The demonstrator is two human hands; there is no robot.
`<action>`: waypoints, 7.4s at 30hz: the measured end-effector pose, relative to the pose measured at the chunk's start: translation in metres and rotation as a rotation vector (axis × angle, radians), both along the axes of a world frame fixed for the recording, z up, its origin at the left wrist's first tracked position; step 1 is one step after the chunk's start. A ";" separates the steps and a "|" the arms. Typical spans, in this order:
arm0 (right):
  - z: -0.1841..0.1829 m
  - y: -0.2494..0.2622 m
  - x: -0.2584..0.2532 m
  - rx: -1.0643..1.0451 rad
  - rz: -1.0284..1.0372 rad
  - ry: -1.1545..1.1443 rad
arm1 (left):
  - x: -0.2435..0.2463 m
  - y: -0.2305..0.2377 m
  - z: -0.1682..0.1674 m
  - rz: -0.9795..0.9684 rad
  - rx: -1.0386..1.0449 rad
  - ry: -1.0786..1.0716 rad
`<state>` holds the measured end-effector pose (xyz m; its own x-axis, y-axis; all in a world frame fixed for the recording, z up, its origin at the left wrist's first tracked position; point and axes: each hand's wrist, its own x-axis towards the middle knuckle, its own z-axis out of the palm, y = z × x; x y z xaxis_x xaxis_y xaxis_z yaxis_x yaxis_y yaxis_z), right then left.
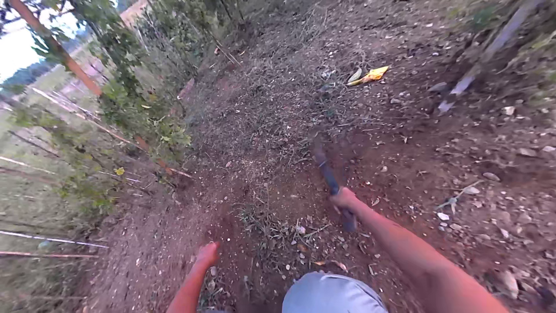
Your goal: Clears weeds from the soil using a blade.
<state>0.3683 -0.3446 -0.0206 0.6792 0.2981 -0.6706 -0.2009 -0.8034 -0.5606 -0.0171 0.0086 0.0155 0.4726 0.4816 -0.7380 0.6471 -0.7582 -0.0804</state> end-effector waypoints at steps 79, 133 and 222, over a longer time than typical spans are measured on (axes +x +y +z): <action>0.056 -0.019 -0.060 0.475 -0.653 0.179 | 0.019 -0.005 -0.004 -0.059 -0.040 -0.057; 0.034 -0.023 -0.024 0.555 -0.582 0.220 | -0.011 0.004 -0.020 0.133 -0.261 0.068; 0.043 0.003 -0.028 0.579 -0.587 0.401 | 0.011 -0.005 -0.004 0.018 -0.232 0.018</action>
